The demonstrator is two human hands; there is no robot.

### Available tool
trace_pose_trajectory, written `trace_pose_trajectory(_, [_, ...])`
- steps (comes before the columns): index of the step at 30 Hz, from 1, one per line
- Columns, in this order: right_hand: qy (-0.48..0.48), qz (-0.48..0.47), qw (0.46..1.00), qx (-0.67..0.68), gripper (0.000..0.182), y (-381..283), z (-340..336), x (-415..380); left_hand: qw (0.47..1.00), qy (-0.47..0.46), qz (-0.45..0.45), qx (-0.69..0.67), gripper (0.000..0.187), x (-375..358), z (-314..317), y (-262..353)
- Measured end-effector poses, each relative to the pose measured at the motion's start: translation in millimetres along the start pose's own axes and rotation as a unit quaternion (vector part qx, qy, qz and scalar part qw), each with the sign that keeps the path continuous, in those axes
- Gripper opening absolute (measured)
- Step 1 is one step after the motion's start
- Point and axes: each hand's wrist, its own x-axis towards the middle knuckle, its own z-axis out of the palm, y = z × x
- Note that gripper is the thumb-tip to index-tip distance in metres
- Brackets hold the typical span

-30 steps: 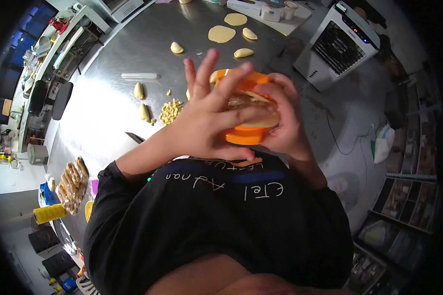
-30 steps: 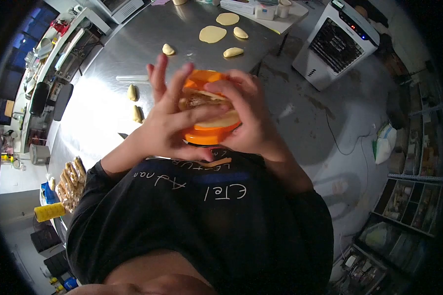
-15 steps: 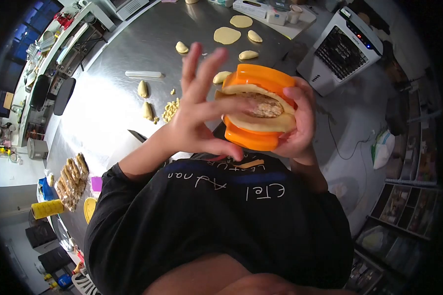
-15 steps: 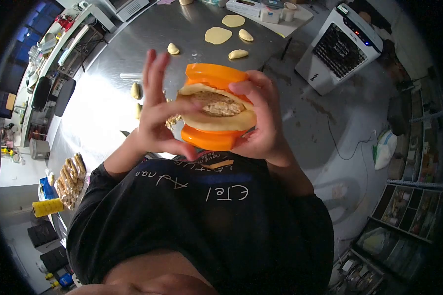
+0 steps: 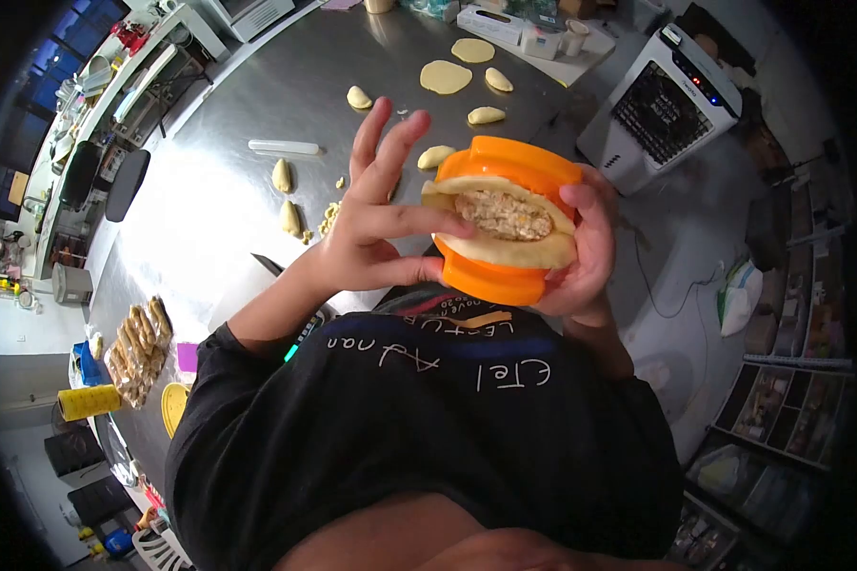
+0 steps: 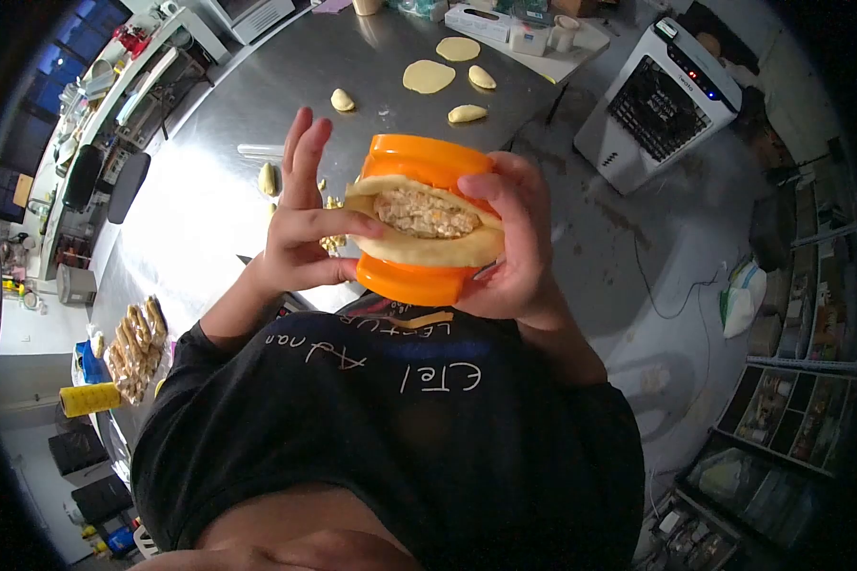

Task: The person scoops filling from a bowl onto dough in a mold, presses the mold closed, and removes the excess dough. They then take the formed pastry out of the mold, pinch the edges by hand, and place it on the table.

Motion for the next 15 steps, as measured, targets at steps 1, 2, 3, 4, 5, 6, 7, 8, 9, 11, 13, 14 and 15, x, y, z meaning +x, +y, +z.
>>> trace_pose_trajectory(1, [0.003,-0.004,1.0,-0.001,0.084,1,1,1,1.0,0.0,0.003,0.002,0.035,-2,0,1])
trace_pose_trajectory(2, [0.005,-0.008,1.0,-0.001,0.084,2,1,0,0.999,0.028,-0.005,0.036,0.035,-4,-1,1])
trace_pose_trajectory(3, [-0.001,0.0,1.0,0.018,0.085,3,0,-3,0.996,0.056,-0.015,0.07,0.036,-6,-1,0])
trace_pose_trajectory(4, [-0.007,0.009,0.999,0.037,0.085,4,0,-4,0.99,0.042,0.01,0.131,0.038,-9,-4,-3])
trace_pose_trajectory(5, [-0.006,0.008,0.999,0.037,0.085,4,1,-3,0.99,0.042,0.01,0.131,0.038,-11,-5,-5])
trace_pose_trajectory(6, [-0.007,0.01,0.999,0.034,0.085,3,2,-3,0.988,0.041,0.024,0.149,0.038,-13,-6,-6])
trace_pose_trajectory(7, [-0.009,0.011,0.999,0.032,0.085,3,2,-4,0.984,0.04,0.037,0.167,0.038,-16,-5,-7])
trace_pose_trajectory(8, [-0.01,0.012,0.999,0.032,0.085,3,3,-4,0.984,0.04,0.036,0.167,0.038,-18,-4,-9])
trace_pose_trajectory(9, [-0.004,0.015,0.999,0.043,0.084,2,4,-4,0.984,0.046,0.046,0.163,0.04,-20,-3,-12])
trace_pose_trajectory(11, [0.0,0.018,0.998,0.055,0.082,3,5,-5,0.984,0.054,0.056,0.161,0.042,-25,0,-14])
trace_pose_trajectory(13, [0.002,0.064,0.995,0.072,0.078,6,5,-8,0.993,0.099,0.018,0.058,0.064,-26,5,-13])
trace_pose_trajectory(14, [0.001,0.061,0.995,0.072,0.078,7,4,-6,0.995,0.098,0.022,0.01,0.092,-22,3,-11])
trace_pose_trajectory(15, [-0.029,0.064,0.995,0.069,0.074,8,3,-6,0.995,0.099,0.024,0.012,0.092,-16,5,-6])
